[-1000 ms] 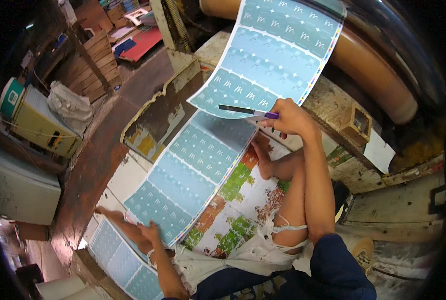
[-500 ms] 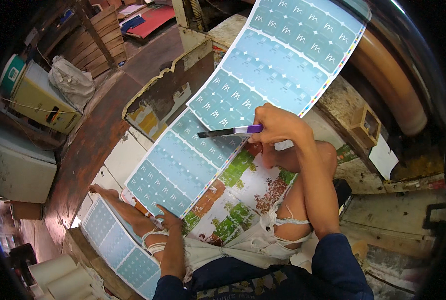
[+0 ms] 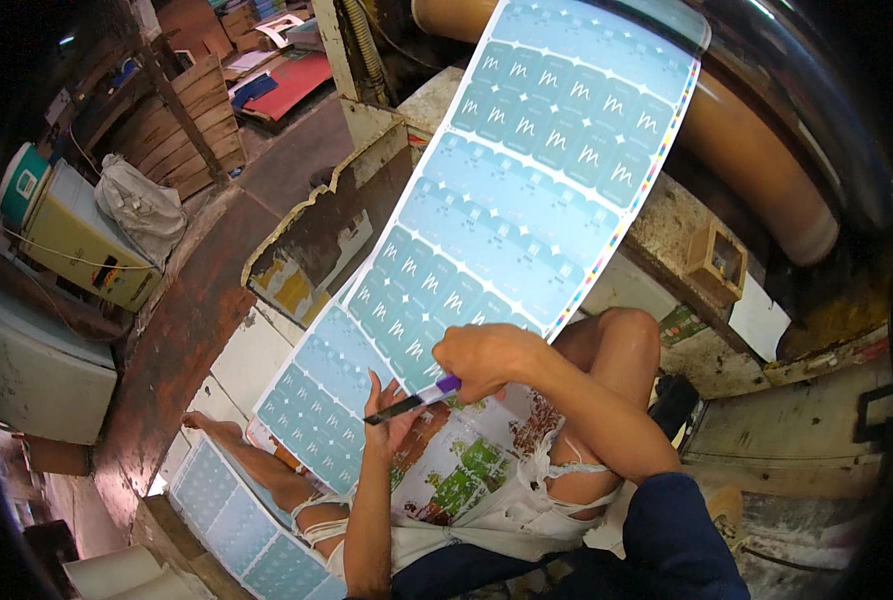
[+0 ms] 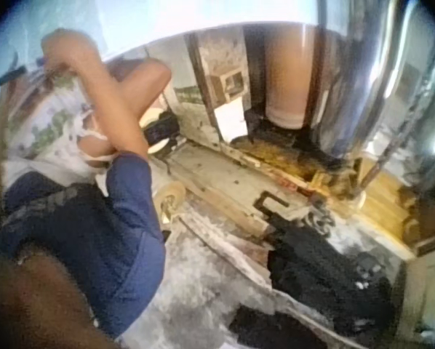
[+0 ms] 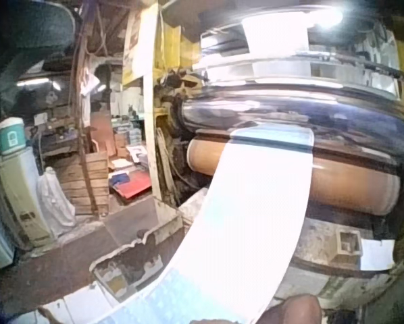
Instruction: The person cuts sections of a printed paper roll using a blade as it feeds through a large industrial roller machine.
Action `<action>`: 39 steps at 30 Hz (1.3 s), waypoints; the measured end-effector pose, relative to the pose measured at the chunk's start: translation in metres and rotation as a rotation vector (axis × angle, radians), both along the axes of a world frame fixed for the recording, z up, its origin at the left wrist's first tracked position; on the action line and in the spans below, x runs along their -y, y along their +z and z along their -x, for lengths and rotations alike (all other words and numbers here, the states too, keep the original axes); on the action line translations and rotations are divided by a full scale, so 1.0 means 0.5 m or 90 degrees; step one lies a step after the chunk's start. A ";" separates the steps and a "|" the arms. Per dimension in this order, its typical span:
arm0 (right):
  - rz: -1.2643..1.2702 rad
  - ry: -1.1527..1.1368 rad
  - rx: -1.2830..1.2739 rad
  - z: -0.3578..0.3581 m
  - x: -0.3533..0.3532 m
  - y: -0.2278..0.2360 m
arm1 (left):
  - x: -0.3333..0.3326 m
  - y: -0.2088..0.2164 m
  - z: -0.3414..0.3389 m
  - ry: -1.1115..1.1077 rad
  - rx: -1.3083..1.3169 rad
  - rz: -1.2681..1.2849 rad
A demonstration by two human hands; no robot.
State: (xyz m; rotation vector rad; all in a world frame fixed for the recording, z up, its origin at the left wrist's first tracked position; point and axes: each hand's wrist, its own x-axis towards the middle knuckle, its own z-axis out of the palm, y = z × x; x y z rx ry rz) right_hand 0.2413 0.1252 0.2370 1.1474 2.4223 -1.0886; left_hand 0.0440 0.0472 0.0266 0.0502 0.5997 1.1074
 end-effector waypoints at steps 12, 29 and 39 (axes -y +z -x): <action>0.086 0.038 0.011 -0.049 -0.060 -0.014 | -0.003 -0.041 0.027 0.084 -0.247 0.036; -0.522 -0.798 -0.636 -0.609 -0.310 0.072 | 0.088 0.001 0.076 0.146 -0.550 0.009; -0.457 -0.814 -0.597 -0.723 -0.371 0.006 | 0.125 0.070 0.130 0.112 -0.545 -0.027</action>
